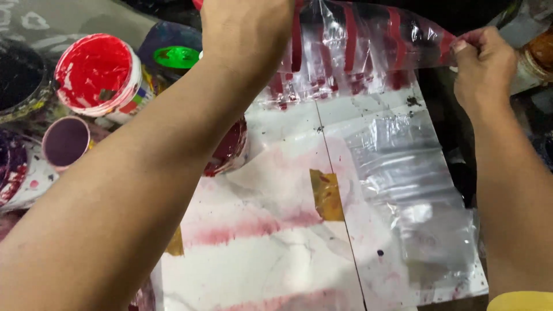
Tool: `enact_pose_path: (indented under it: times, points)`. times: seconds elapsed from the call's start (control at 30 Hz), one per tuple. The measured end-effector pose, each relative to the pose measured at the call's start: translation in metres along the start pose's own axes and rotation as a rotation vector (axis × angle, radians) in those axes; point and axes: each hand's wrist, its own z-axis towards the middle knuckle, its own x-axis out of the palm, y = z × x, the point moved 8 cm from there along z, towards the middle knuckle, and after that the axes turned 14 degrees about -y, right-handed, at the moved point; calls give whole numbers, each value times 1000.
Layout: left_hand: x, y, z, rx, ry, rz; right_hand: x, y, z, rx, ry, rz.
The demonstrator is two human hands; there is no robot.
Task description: The person prepares for screen printing by spreading ink on a frame and organizing plastic bags on the workbench.
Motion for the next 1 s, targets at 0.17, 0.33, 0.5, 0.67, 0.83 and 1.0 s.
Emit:
enact_pose_path:
  times: [0.17, 0.33, 0.5, 0.67, 0.83, 1.0]
  points:
    - [39, -18, -13, 321, -123, 260, 25, -4, 10, -146, 5, -37]
    - [47, -32, -14, 322, 301, 271, 45, 7, 8, -231, 65, -25]
    - [75, -22, -27, 253, 543, 268, 60, 6, 15, -274, 33, -62]
    - [75, -25, -36, 318, 719, 332, 74, 18, 13, -292, 48, -46]
    - [79, -31, -43, 416, 714, 356, 88, 12, 11, -300, 69, -167]
    - [88, -32, -48, 406, 842, 335, 90, 9, 11, -388, 77, -180]
